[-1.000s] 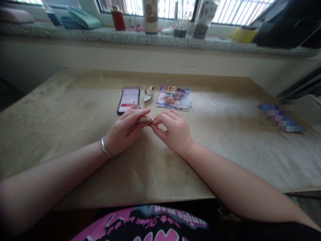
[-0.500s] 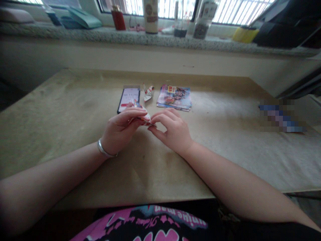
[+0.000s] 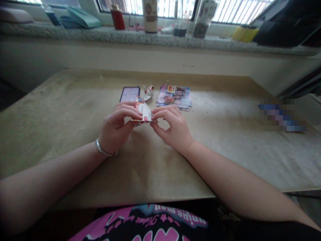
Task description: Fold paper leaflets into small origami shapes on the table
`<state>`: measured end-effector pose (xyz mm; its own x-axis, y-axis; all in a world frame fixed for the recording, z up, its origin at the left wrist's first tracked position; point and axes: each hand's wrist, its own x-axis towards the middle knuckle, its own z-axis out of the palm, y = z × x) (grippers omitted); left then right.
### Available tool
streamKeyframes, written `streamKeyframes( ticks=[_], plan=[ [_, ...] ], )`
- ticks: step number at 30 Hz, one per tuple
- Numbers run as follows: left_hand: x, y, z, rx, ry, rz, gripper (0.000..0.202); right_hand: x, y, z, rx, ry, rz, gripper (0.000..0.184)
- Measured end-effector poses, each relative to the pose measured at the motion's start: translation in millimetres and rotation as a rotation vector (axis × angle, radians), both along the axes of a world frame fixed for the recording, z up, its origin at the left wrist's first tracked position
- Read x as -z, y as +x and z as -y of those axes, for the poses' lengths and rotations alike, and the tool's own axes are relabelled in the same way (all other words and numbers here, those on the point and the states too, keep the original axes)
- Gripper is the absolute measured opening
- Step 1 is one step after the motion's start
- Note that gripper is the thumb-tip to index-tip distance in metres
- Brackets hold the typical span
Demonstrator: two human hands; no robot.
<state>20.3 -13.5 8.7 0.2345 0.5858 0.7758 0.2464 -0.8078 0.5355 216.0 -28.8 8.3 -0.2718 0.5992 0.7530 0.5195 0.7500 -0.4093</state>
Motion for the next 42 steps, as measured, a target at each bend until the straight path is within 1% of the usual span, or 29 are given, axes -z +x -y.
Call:
streamKeyframes(
  ticks=[3,6,10,13,16,19,24,28,36,39,42],
  plan=[
    [1.1,-1.4,-0.8,-0.008,-0.016,-0.033,0.008,0.6,-1.3,-0.5,0.02,-0.02,-0.014,0.007],
    [3.2,-2.2,-1.0,0.013,-0.019,-0.047,0.008,0.5,-1.2,-0.6,0.048,0.003,-0.013,0.007],
    [4.3,-2.0,-1.0,0.02,-0.026,-0.032,0.006,-0.9,1.9,-1.2,0.056,0.06,0.005,0.007],
    [3.7,-2.3,-1.6,0.022,-0.013,-0.035,0.005,-3.5,4.9,-1.7,0.045,0.14,0.039,0.008],
    [2.7,-3.4,-2.4,-0.023,0.041,-0.053,0.004,-6.6,7.6,-1.0,0.043,0.205,0.085,0.01],
    [2.1,-4.0,-2.3,-0.067,0.055,-0.071,0.004,-8.9,10.0,0.5,0.056,0.206,0.122,0.012],
    [0.6,-3.4,-1.0,-0.064,0.062,-0.077,0.006,-11.9,10.1,2.1,0.052,0.245,0.145,0.014],
    [-1.0,-2.8,-0.6,-0.057,0.09,-0.082,0.013,-13.0,8.4,3.2,0.071,0.213,0.159,0.012],
    [0.4,-3.3,-2.9,0.015,0.099,-0.02,0.01,-13.5,6.0,2.6,0.054,0.178,0.102,0.01],
    [1.2,-3.8,-4.5,0.033,0.059,0.014,0.011,-15.8,4.9,-0.4,0.033,0.128,0.069,0.012],
    [1.2,-5.1,-5.7,0.046,-0.014,0.086,0.014,-19.1,4.5,-5.1,-0.007,0.087,0.085,0.01]
  ],
)
